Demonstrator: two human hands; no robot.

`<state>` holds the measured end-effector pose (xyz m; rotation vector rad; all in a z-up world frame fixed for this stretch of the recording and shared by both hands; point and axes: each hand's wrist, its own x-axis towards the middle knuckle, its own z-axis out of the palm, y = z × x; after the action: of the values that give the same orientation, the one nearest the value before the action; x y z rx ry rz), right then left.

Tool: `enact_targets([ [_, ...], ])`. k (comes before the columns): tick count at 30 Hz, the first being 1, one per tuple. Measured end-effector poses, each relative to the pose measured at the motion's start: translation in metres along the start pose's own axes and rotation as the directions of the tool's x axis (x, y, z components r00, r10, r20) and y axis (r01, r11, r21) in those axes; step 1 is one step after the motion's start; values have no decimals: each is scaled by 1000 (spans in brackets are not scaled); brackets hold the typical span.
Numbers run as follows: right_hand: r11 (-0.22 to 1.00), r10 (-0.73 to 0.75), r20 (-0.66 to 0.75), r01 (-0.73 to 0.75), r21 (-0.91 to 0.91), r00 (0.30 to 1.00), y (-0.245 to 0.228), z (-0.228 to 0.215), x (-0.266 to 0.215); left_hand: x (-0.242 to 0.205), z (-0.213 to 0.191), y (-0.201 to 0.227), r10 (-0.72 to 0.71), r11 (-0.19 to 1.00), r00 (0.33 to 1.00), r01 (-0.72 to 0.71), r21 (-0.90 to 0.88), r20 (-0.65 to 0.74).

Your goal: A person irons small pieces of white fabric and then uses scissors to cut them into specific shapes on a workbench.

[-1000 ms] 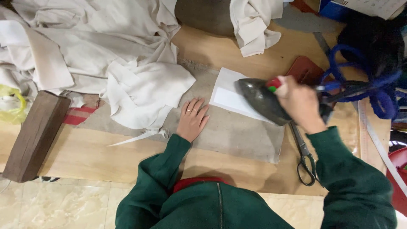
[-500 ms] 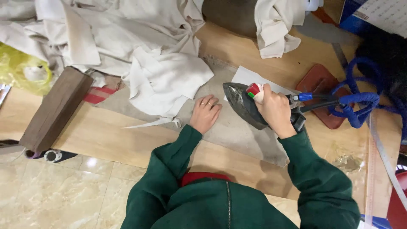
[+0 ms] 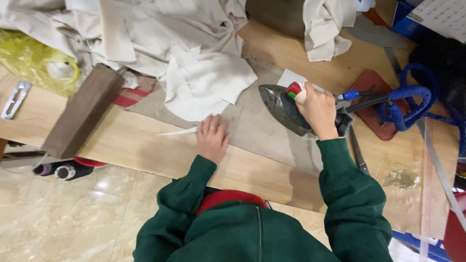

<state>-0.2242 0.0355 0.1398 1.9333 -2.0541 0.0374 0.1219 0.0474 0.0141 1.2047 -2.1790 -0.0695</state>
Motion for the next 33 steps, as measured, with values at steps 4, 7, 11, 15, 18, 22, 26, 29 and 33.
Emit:
enact_targets([
  [4, 1000, 7, 20, -7, -13, 1000, 4, 5, -1, -13, -28, -48, -95, 995, 995, 95, 38, -4],
  [7, 997, -25, -15, 24, -80, 1000, -1, -1, -1, -28, -34, -86, -137, 991, 987, 136, 14, 78],
  [11, 984, -141, -191, 158, 77, 971, -11, -24, 2, -15, -63, -115, -136, 983, 984, 149, -109, 115],
  [15, 987, -61, -188, 87, 136, 980, -53, -62, 7, 24, -119, -154, -293, 944, 952, 275, -184, -83],
  [18, 963, 8, -195, 46, 267, 981, -96, -35, 10, 42, -149, -213, -268, 926, 963, 253, -280, -15],
  [22, 784, 120, 59, -131, 607, 991, -229, -20, 6, 54, -151, -182, -128, 814, 978, 197, -547, 162],
  [26, -398, -62, 589, -561, 726, 806, -327, -62, 10, 45, -148, -109, 242, 588, 932, 82, -805, 271],
  [29, -589, 118, 750, -562, 581, 651, -323, -29, -20, 32, -126, -99, 365, 551, 881, 55, -833, 300],
  [33, -649, 453, 759, -410, 641, 469, -221, 28, -92, 42, -94, -148, 204, 665, 869, 214, -715, 450],
])
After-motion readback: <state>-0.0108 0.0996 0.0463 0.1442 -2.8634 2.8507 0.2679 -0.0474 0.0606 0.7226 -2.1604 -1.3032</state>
